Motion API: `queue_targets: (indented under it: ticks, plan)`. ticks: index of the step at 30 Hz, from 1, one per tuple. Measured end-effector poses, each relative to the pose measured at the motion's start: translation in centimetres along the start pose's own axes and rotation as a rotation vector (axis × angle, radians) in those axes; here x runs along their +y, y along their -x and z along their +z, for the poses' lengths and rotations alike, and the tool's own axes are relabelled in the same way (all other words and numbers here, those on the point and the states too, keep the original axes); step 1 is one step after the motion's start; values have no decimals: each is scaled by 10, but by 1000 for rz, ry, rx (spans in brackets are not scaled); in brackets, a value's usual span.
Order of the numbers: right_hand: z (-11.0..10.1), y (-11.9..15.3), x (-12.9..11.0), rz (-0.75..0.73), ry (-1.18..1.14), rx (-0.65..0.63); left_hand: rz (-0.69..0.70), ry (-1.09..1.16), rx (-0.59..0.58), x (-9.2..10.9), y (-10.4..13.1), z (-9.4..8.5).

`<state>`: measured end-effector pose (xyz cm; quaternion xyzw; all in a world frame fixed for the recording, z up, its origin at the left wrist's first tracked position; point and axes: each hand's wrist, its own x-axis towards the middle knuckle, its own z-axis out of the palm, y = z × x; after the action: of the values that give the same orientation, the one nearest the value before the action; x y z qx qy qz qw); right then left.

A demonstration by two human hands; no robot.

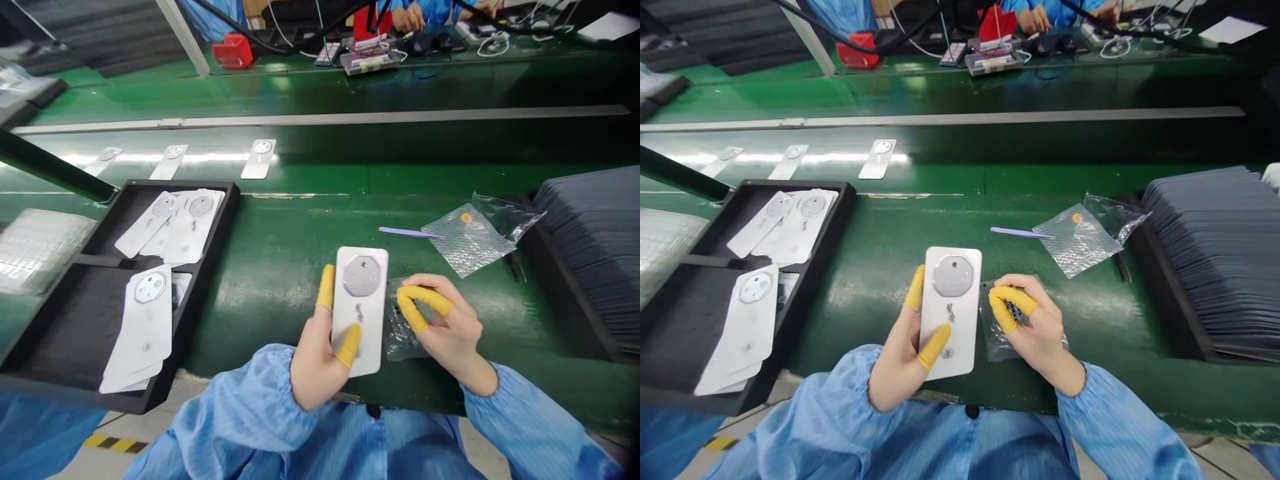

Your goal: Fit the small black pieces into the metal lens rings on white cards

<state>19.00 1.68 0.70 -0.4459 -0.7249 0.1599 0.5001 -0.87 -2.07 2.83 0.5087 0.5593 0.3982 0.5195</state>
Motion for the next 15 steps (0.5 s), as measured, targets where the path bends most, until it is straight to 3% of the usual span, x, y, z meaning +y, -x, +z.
queue_targets:
  ticks: [3, 8, 12, 15]
  plan:
    - [-2, -5, -22, -147, 115, 35, 47, 16, -132, 6, 16, 15]
    - [-7, 5, -30, -191, 175, 27, 56, -17, -88, 5, 24, 32]
    - [-17, 16, -23, -156, 172, -116, 54, -48, -53, 7, 27, 36]
    - [-20, 17, -26, -209, 231, -204, 92, -73, -47, 10, 26, 35]
